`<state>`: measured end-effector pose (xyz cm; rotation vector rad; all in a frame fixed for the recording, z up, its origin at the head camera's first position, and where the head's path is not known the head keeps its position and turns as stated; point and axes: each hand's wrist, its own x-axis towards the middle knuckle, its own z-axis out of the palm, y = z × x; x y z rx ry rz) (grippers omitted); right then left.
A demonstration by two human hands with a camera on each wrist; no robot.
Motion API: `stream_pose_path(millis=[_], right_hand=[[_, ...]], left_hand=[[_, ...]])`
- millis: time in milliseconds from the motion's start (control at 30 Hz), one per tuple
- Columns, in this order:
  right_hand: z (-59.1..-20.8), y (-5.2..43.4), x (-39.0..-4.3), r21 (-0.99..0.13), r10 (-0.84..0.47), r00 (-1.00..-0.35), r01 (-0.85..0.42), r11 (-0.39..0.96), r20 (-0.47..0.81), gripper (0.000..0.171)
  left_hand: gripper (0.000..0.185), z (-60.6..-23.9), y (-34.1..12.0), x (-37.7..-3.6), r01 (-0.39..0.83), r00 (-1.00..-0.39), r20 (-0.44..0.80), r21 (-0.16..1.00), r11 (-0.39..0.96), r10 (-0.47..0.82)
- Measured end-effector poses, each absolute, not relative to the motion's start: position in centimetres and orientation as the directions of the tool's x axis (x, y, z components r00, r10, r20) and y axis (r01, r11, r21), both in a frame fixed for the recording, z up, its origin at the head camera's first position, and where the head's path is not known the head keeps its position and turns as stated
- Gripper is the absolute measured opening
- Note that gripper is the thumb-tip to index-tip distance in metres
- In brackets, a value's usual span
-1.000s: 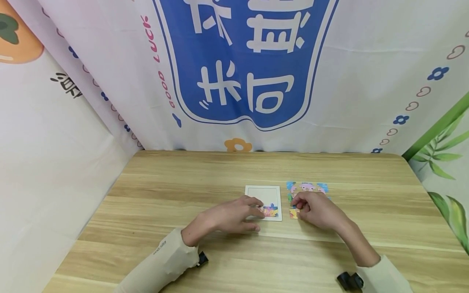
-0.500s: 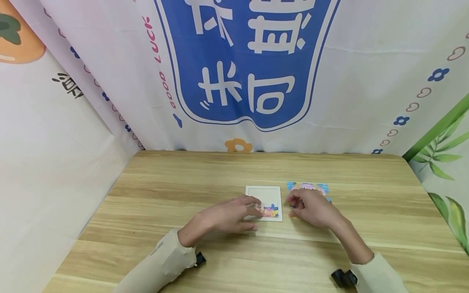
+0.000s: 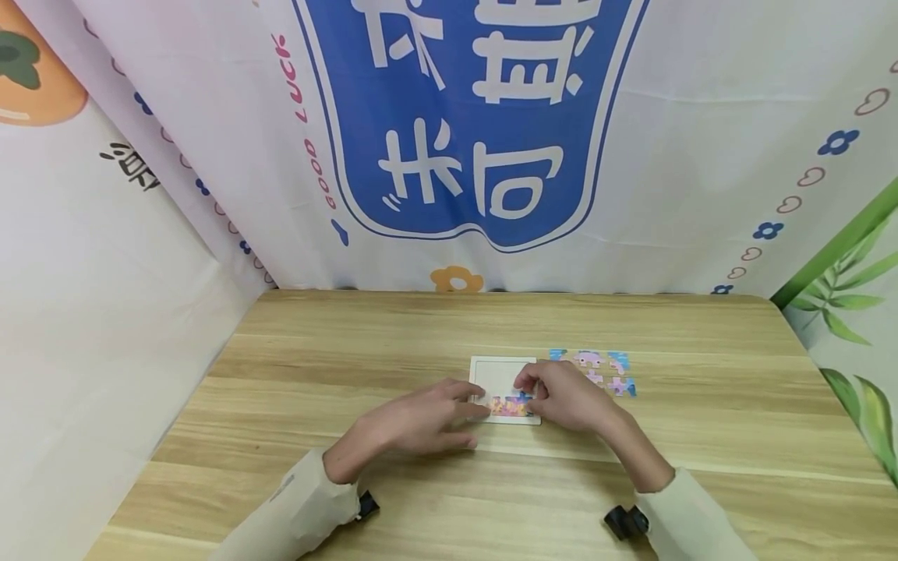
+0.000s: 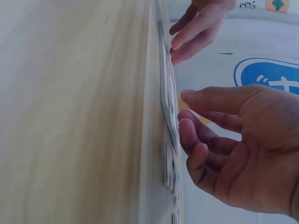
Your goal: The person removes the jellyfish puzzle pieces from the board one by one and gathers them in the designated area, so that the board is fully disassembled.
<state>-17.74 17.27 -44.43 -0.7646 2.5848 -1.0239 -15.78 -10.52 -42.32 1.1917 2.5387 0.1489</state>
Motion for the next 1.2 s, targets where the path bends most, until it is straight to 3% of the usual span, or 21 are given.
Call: stream_pose_path(millis=[567, 1200], right_hand=[[-44.6, 15.1, -18.2, -0.7, -0.577, -0.809, -0.345, 0.625, -0.116, 0.023], [-44.7, 14.6, -17.8, -0.661, -0.588, -0.805, -0.402, 0.634, -0.075, 0.023]], left_hand=[[0.051, -43.0, -11.2, -15.1, 0.732, -0.591, -0.253, 0.232, 0.641, 0.766], [0.049, -43.1, -11.0, -15.0, 0.713, -0.6, -0.239, 0.273, 0.646, 0.764]])
